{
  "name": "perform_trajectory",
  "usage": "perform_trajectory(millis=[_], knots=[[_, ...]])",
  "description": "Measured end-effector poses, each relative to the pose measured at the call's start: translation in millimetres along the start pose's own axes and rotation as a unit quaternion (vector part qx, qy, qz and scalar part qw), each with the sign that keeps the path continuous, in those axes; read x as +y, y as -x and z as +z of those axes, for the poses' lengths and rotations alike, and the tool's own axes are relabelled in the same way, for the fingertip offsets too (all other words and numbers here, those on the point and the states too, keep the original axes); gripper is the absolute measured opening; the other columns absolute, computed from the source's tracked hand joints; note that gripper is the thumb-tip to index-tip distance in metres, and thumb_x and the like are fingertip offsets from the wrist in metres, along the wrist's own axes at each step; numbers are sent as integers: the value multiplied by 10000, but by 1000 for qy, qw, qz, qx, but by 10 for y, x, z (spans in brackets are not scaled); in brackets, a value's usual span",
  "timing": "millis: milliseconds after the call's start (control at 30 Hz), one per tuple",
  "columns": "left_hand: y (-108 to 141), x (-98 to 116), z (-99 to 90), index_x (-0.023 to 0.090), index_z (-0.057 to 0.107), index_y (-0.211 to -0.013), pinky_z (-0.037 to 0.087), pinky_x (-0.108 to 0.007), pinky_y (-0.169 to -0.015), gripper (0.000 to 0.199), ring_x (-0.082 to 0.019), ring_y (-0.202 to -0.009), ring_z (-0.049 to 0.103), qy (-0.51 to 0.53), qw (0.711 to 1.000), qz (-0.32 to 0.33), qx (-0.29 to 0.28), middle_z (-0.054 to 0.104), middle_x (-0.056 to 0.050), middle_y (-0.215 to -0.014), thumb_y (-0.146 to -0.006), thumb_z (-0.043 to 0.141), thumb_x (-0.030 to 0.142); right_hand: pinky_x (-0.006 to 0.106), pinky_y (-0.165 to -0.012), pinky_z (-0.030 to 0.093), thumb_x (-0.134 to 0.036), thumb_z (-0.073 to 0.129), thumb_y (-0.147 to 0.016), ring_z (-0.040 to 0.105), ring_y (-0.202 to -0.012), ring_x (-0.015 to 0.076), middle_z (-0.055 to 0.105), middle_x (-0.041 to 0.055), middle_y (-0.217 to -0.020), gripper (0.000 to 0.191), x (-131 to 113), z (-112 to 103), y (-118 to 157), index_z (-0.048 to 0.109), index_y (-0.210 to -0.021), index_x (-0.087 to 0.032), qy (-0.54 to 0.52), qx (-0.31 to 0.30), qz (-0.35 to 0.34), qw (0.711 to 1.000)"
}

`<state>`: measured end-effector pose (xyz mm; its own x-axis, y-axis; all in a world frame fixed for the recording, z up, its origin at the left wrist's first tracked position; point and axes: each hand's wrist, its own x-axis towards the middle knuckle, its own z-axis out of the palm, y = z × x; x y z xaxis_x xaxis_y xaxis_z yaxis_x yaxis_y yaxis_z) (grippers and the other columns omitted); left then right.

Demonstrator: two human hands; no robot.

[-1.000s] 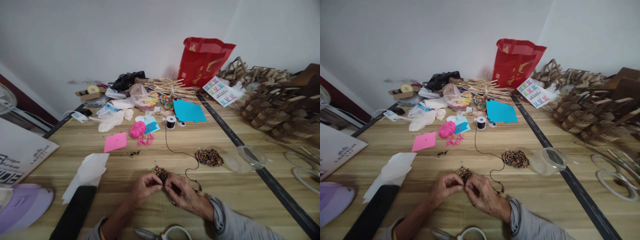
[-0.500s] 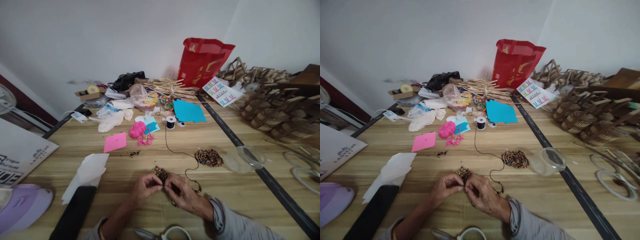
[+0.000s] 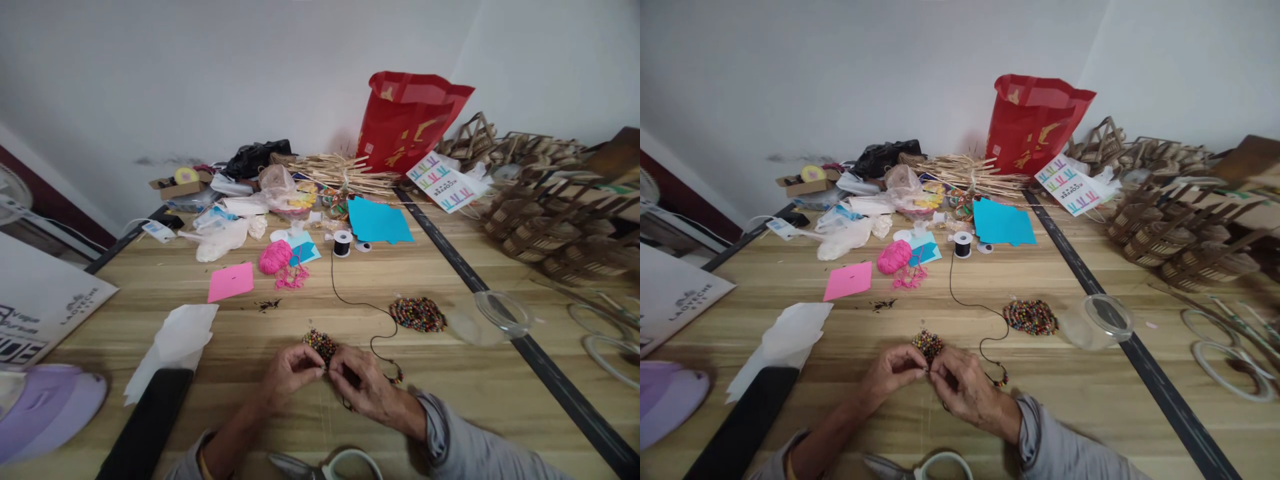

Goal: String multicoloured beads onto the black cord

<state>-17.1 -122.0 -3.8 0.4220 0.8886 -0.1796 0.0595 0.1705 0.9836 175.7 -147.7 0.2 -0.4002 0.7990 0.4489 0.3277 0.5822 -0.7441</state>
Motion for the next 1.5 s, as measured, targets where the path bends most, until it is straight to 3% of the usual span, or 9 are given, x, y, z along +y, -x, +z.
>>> perform_trajectory(millis=[600,1500], knots=[[13,38,19,125,678,-722,432,-240,-677,181,-140,-692,574,5,1000,-9,-4,663,-28,-711,-639,769,258,225,-553,367,-161,476,-896,493,-591,117,537,7,-661,124,17,19,15,534,-787,-176,-5,7,4,1000],[11,30,4,112,678,-742,428,-233,-659,166,-133,-681,572,-25,1000,-8,0,664,-37,-718,-654,741,237,226,-558,366,-152,485,-889,495,-600,116,540,9,-667,115,24,21,27,522,-784,-181,-6,10,-3,1000]])
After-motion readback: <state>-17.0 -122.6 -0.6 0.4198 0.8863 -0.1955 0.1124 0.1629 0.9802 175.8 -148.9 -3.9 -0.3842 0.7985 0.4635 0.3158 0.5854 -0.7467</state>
